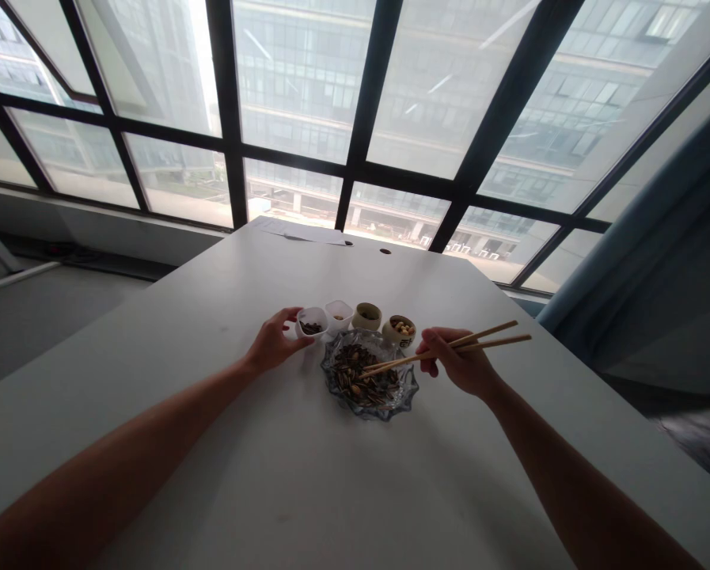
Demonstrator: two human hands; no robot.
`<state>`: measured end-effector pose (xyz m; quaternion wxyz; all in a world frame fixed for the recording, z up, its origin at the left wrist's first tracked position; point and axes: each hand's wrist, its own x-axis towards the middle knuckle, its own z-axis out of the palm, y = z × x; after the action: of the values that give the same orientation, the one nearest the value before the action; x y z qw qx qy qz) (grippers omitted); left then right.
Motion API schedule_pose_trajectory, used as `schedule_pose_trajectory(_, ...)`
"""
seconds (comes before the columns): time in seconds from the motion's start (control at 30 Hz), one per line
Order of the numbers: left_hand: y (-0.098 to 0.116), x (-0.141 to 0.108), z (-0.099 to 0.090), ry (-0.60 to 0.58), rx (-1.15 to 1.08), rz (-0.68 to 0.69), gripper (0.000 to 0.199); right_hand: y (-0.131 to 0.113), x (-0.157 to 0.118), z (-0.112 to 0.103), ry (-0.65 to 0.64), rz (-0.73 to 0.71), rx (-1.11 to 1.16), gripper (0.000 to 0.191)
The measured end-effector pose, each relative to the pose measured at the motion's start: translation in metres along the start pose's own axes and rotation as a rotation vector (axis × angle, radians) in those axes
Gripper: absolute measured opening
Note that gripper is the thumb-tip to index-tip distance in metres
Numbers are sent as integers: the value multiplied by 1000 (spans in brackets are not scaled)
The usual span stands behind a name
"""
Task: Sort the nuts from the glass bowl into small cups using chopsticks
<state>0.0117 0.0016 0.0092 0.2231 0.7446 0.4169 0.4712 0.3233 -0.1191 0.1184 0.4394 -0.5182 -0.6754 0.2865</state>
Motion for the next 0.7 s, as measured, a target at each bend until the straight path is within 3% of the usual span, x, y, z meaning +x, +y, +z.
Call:
schedule_pose_trajectory(0.1,1,0,0,-3,-6,-5,64,-4,-6,6,-177,44,-4,55)
schedule_pose_trajectory(0.17,1,0,-1,-3,-9,-10,64,-1,-7,11,-197,41,-2,54)
schedule_pose_trajectory(0.43,0,-1,-2,-9,-8,-27,66,24,1,14,48,62,110,55)
schedule_pose_trajectory(0.6,0,-2,-3,-14,0,-24,66,45,12,2,257,173,301,56)
schedule_pose_trajectory(0.7,1,-2,-3,-14,-2,-22,66,56,18,-3,320,239,405,56)
